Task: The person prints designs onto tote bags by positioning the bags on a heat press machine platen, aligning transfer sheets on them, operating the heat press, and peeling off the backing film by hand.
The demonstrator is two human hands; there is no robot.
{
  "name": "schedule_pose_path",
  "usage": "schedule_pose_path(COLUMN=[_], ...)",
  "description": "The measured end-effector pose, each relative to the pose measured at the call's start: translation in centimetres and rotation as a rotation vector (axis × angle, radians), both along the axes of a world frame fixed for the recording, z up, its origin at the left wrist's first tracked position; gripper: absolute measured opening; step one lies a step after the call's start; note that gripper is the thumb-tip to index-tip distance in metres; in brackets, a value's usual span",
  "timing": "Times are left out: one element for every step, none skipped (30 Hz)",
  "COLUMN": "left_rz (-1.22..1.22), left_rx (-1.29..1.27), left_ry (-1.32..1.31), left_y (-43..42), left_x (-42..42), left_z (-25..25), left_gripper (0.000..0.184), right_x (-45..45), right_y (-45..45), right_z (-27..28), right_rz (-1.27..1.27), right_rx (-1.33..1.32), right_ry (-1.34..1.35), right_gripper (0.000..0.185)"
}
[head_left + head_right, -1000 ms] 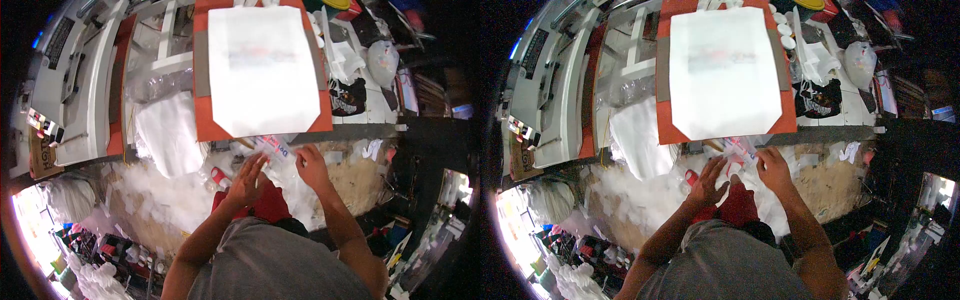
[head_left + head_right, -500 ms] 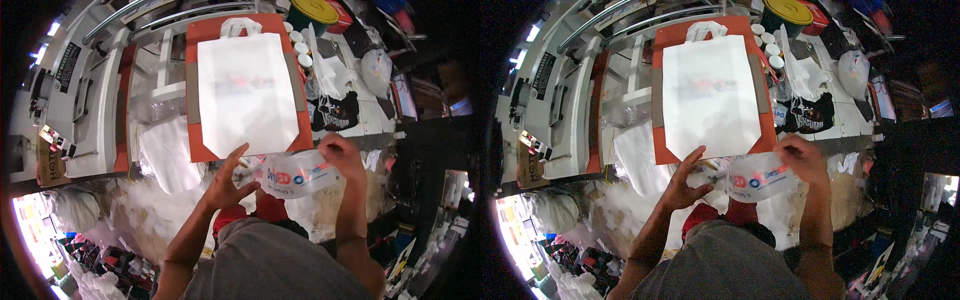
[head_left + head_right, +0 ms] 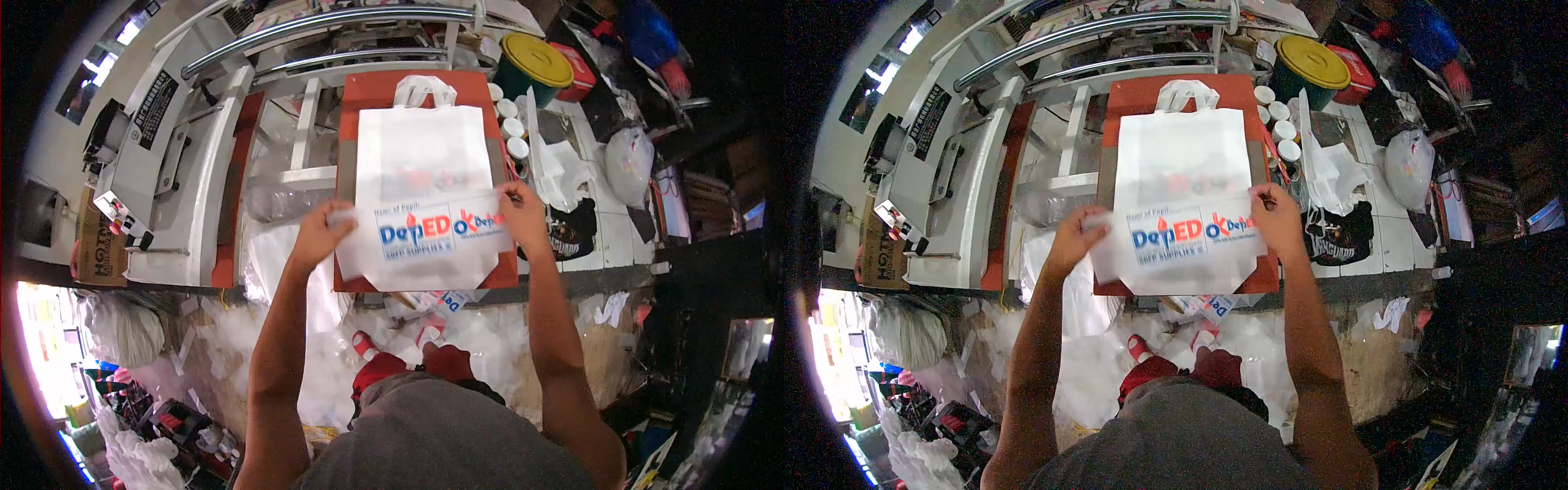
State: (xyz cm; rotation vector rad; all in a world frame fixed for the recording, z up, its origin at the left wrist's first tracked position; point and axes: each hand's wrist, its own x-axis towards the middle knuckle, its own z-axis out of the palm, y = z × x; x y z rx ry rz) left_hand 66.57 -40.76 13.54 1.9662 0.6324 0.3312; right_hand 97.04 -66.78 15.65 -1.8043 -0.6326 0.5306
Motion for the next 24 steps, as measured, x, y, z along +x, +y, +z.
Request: schedule_pose_path(left_rz=[0.127,0.252,0.252,0.316,0.377,0.398,0.392,0.41,0.429,0.425,0.502,0.576,0.571,0.532,0.491,0.363,0.235,0.153,0.072,0.039,0.047,0.057,0.067,0.054], left_rx=[-0.043,-0.085,-0.08,-0.078,-0.073,-0.052,-0.044,-0.008,0.026,0.029,0.212,0.395,0.396,0.389,0.383,0.561,0.734,0.745,0.755,0.728,0.731,0.756,0.779,0.784], left_ry=[-0.004,-0.009,-0.013,0.011,0.034,0.057,0.05,-0.013,-0.075,-0.079,-0.14,-0.2,-0.204,-0.125,-0.044,-0.037,-0.025,-0.034,-0.043,0.018,0.018,0.082,0.146,0.173], left_y=[1.2,2.2,2.9,3.5,4.0,4.6,5.2,5.6,6.0,6.1,6.0,5.7,4.8,3.6,2.4,1.2,-0.1,-1.8,-3.6,-4.9,-5.6,-6.1,-6.3,-6.2], left_x=[1.4,2.6,3.7,4.9,6.0,6.9,7.6,8.2,8.6,9.0,9.2,9.3,8.8,7.8,6.8,6.0,5.1,4.7,4.7,4.7,4.9,5.0,5.1,5.1], left_z=[0.0,0.0,-0.2,-0.5,-0.7,-1.1,-1.8,-2.6,-3.2,-3.7,-4.3,-4.6,-4.0,-2.9,-2.3,-3.4,-4.6,-4.6,-4.4,-3.7,-3.9,-4.1,-4.4,-4.4], left_gripper=[0.036,0.039,0.039,0.042,0.046,0.051,0.051,0.052,0.054,0.054,0.052,0.051,0.051,0.05,0.049,0.049,0.049,0.049,0.05,0.052,0.052,0.053,0.055,0.059], right_x=[0.8,1.7,2.1,1.8,1.5,1.1,0.3,-0.8,-1.9,-2.9,-3.5,-3.9,-4.2,-4.2,-4.2,-4.2,-4.2,-4.4,-4.6,-4.5,-4.5,-4.5,-4.5,-4.5], right_y=[1.3,2.7,3.7,4.3,4.5,4.4,4.3,3.7,3.4,3.1,2.6,2.2,1.9,1.9,1.8,1.7,1.6,1.6,1.5,1.6,1.7,1.6,1.5,1.6], right_z=[-2.1,-4.2,-5.0,-4.2,-4.0,-4.1,-3.4,-2.9,-2.5,-2.2,-2.2,-3.3,-5.2,-6.4,-6.5,-6.7,-6.8,-6.7,-6.3,-6.0,-5.9,-5.9,-5.9,-6.0], right_rz=[0.002,-0.071,-0.144,-0.211,-0.215,-0.196,-0.176,-0.077,-0.083,0.041,0.166,0.16,0.181,0.202,0.194,0.187,0.186,0.188,0.187,0.188,0.193,0.201,0.21,0.214], right_rx=[0.004,0.1,0.198,0.052,0.062,0.011,-0.046,-0.095,-0.091,-0.166,-0.241,-0.241,-0.26,-0.277,-0.274,-0.285,-0.297,-0.295,-0.305,-0.313,-0.307,-0.31,-0.313,-0.307], right_ry=[-0.002,-0.065,-0.129,-0.181,-0.185,-0.528,-0.871,-0.748,-0.752,-0.808,-0.861,-0.863,-0.861,-0.861,-0.863,-0.866,-0.868,-0.864,-0.854,-0.848,-0.853,-0.834,-0.815,-0.819], right_gripper=[0.017,0.021,0.025,0.032,0.032,0.035,0.039,0.045,0.045,0.048,0.051,0.051,0.052,0.053,0.053,0.053,0.053,0.053,0.053,0.053,0.053,0.054,0.054,0.054])
